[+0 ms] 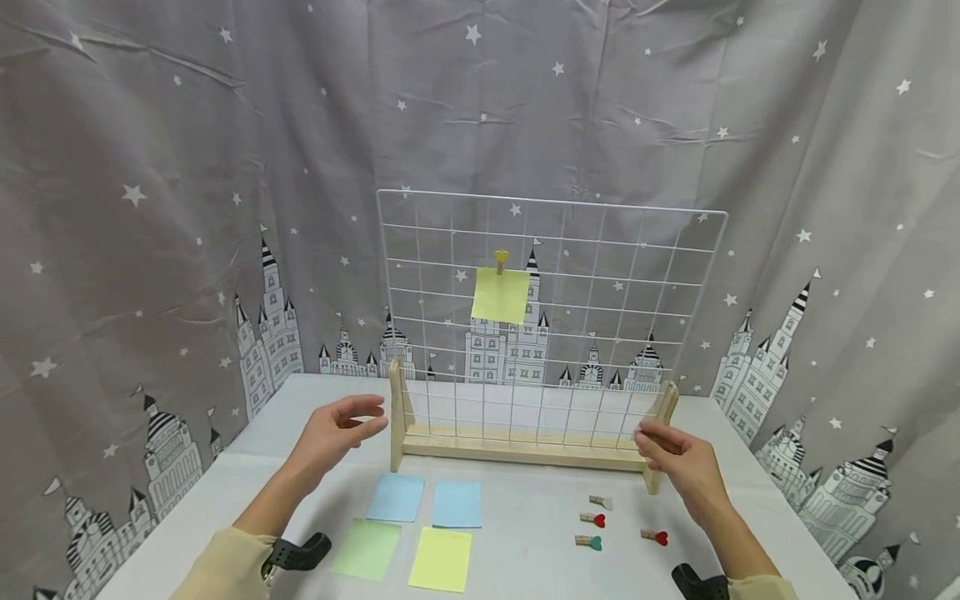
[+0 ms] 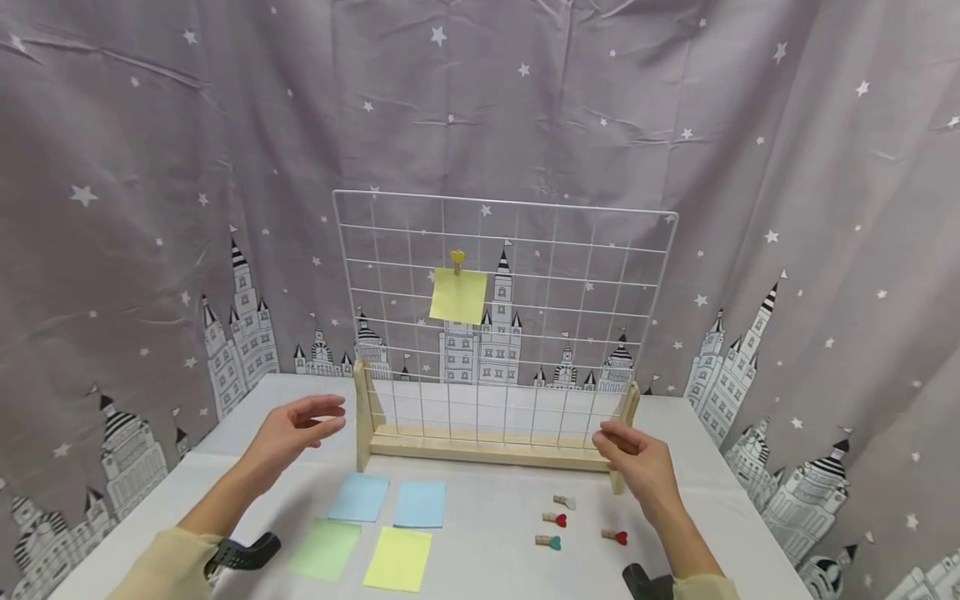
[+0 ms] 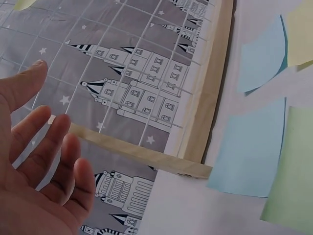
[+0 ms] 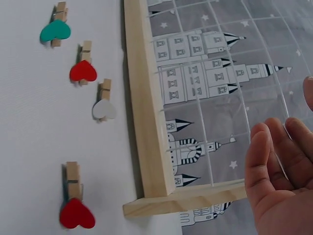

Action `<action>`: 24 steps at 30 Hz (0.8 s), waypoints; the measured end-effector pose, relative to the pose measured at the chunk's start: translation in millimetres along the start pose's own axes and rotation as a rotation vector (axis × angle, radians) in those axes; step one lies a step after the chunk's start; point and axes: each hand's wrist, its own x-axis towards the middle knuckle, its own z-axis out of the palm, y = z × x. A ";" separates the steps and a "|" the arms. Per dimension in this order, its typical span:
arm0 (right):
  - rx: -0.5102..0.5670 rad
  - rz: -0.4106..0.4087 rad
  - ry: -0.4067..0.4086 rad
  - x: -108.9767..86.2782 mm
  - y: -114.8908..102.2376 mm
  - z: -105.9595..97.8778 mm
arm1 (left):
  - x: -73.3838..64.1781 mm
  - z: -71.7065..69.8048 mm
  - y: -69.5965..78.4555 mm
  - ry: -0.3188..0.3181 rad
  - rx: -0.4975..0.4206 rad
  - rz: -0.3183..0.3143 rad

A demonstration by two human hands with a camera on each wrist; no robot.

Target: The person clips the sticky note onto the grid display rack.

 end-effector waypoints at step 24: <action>0.024 0.082 -0.040 -12.8 36.1 -6.6 | -21.8 3.4 -34.4 -0.042 -0.025 -0.057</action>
